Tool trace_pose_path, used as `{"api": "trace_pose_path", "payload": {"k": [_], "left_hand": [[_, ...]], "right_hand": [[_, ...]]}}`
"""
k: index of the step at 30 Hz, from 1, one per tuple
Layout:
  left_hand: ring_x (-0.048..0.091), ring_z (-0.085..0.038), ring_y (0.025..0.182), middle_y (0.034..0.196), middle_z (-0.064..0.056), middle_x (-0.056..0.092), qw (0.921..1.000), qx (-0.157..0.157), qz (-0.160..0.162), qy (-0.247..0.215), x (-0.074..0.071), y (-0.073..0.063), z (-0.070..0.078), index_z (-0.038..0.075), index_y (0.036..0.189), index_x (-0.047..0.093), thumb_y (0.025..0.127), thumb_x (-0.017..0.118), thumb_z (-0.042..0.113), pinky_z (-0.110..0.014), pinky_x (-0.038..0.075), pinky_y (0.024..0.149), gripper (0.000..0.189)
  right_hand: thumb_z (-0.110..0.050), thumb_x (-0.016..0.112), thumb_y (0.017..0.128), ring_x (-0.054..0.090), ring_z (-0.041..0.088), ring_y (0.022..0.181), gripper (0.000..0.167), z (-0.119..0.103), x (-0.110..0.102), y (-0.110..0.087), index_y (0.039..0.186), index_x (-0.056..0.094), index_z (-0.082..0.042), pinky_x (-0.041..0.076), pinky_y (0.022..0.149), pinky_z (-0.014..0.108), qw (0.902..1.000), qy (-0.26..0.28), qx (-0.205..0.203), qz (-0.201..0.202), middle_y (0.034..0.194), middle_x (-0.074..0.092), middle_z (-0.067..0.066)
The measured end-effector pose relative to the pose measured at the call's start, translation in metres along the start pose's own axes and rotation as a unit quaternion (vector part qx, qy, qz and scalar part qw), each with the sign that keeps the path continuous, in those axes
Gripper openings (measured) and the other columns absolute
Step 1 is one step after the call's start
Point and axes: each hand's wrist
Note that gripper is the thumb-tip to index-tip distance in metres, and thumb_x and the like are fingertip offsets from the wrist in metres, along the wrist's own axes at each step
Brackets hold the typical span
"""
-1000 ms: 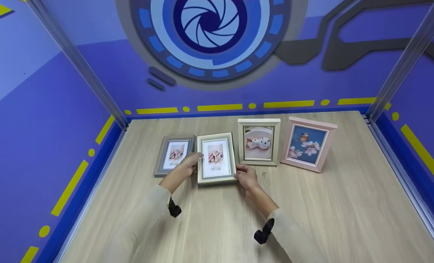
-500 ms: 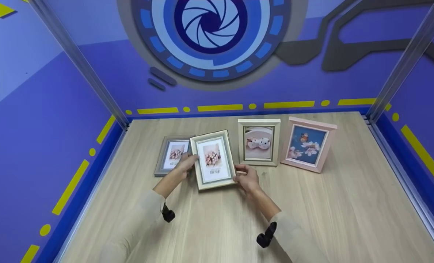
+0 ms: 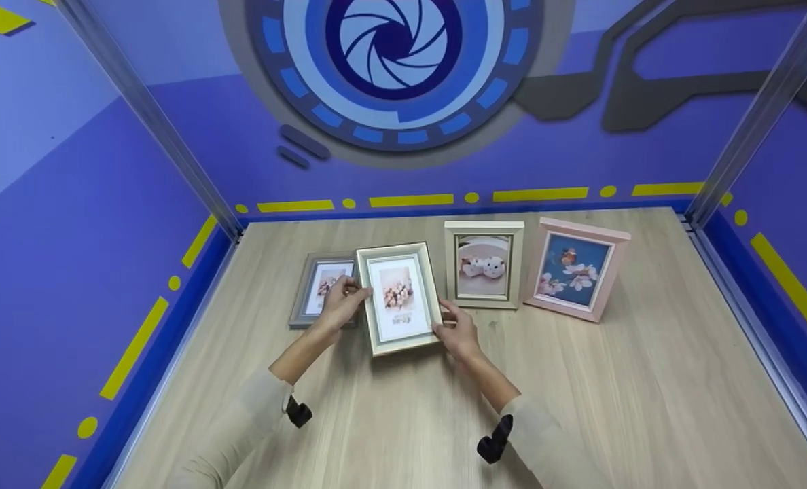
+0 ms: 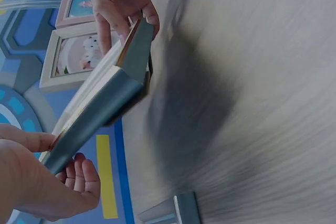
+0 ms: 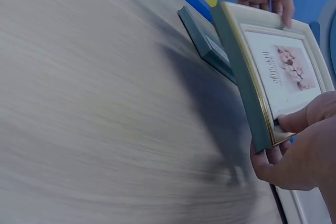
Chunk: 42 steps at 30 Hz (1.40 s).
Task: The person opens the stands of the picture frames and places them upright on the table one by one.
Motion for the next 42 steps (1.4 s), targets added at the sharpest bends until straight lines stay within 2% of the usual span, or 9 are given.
{"api": "trace_pose_path", "payload": {"k": [5, 14, 18, 23, 26, 28, 31, 35, 42], "left_hand": [[0.051, -0.011, 0.077, 0.086, 0.001, 0.056, 0.9988, 0.048, 0.004, -0.012, 0.006, -0.006, 0.013, 0.004, 0.100, 0.057, 0.089, 0.075, 0.016, -0.019, 0.043, 0.065, 0.024], [0.041, -0.015, 0.079, 0.085, -0.003, 0.044, 0.9909, 0.098, -0.048, -0.079, 0.022, -0.016, 0.033, 0.003, 0.096, 0.048, 0.086, 0.078, 0.009, -0.019, 0.037, 0.066, 0.032], [0.043, -0.015, 0.080, 0.087, -0.006, 0.048, 0.9863, 0.125, -0.058, -0.090, 0.031, -0.019, 0.039, 0.001, 0.098, 0.049, 0.087, 0.078, 0.009, -0.018, 0.038, 0.068, 0.032], [0.050, -0.013, 0.083, 0.094, -0.014, 0.059, 0.9817, 0.156, -0.073, -0.081, 0.039, -0.022, 0.042, -0.004, 0.106, 0.054, 0.089, 0.075, 0.008, -0.019, 0.045, 0.072, 0.029], [0.059, -0.021, 0.089, 0.102, -0.022, 0.064, 0.9755, 0.180, -0.104, -0.073, 0.039, -0.023, 0.040, -0.008, 0.112, 0.057, 0.092, 0.071, 0.005, -0.022, 0.050, 0.077, 0.027], [0.062, -0.033, 0.099, 0.112, -0.026, 0.065, 0.9674, 0.199, -0.139, -0.074, 0.038, -0.023, 0.038, -0.008, 0.121, 0.057, 0.094, 0.067, 0.003, -0.027, 0.051, 0.083, 0.030], [0.056, -0.045, 0.118, 0.131, -0.026, 0.061, 0.9528, 0.213, -0.200, -0.084, 0.035, -0.024, 0.032, -0.003, 0.136, 0.055, 0.094, 0.066, 0.001, -0.037, 0.051, 0.093, 0.044], [0.048, -0.040, 0.135, 0.150, -0.016, 0.051, 0.9403, 0.209, -0.257, -0.080, 0.030, -0.029, 0.023, 0.008, 0.151, 0.047, 0.094, 0.068, 0.003, -0.047, 0.049, 0.106, 0.061], [0.040, -0.031, 0.147, 0.161, -0.008, 0.038, 0.9320, 0.194, -0.299, -0.066, 0.027, -0.036, 0.017, 0.019, 0.157, 0.038, 0.092, 0.076, 0.032, -0.043, 0.045, 0.115, 0.077]], "right_hand": [[-0.001, 0.054, 0.102, 0.052, 0.009, 0.080, 0.056, 0.000, -0.003, -0.001, 0.156, 0.038, -0.003, 0.050, 0.070, 0.024, 0.9999, -0.009, 0.012, -0.006, 0.122, 0.058, 0.020], [-0.007, 0.049, 0.106, 0.043, 0.006, 0.070, 0.049, 0.001, -0.005, -0.001, 0.155, 0.040, -0.007, 0.046, 0.067, 0.023, 0.9978, 0.037, 0.055, -0.005, 0.104, 0.055, 0.002], [-0.009, 0.046, 0.107, 0.049, 0.009, 0.078, 0.048, 0.001, -0.006, -0.004, 0.154, 0.040, -0.008, 0.047, 0.073, 0.028, 0.9962, 0.052, 0.069, -0.015, 0.108, 0.056, 0.003], [-0.011, 0.041, 0.109, 0.057, 0.012, 0.095, 0.048, 0.002, -0.009, -0.009, 0.156, 0.033, -0.006, 0.050, 0.080, 0.028, 0.9932, 0.071, 0.079, -0.047, 0.122, 0.059, 0.007], [-0.011, 0.040, 0.109, 0.061, 0.011, 0.098, 0.047, 0.004, -0.010, -0.010, 0.155, 0.033, -0.005, 0.053, 0.081, 0.027, 0.9907, 0.088, 0.086, -0.059, 0.120, 0.063, 0.004], [-0.011, 0.042, 0.108, 0.061, 0.010, 0.093, 0.045, 0.005, -0.010, -0.010, 0.153, 0.035, -0.005, 0.053, 0.079, 0.028, 0.9891, 0.102, 0.087, -0.060, 0.111, 0.065, 0.000], [-0.010, 0.046, 0.106, 0.060, 0.010, 0.086, 0.043, 0.005, -0.007, -0.010, 0.148, 0.038, -0.005, 0.052, 0.075, 0.029, 0.9858, 0.133, 0.088, -0.054, 0.098, 0.066, -0.005], [-0.013, 0.048, 0.107, 0.060, 0.010, 0.086, 0.047, 0.003, 0.001, -0.008, 0.151, 0.036, -0.004, 0.051, 0.076, 0.028, 0.9827, 0.158, 0.078, -0.057, 0.093, 0.067, -0.005], [-0.011, 0.042, 0.108, 0.055, 0.009, 0.076, 0.045, 0.005, 0.009, -0.006, 0.150, 0.036, 0.003, 0.049, 0.069, 0.023, 0.9797, 0.180, 0.073, -0.052, 0.089, 0.062, -0.003]]}}
Point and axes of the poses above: each hand's wrist, its own y-axis towards the middle knuckle, its own x-axis out of the palm, z = x × y
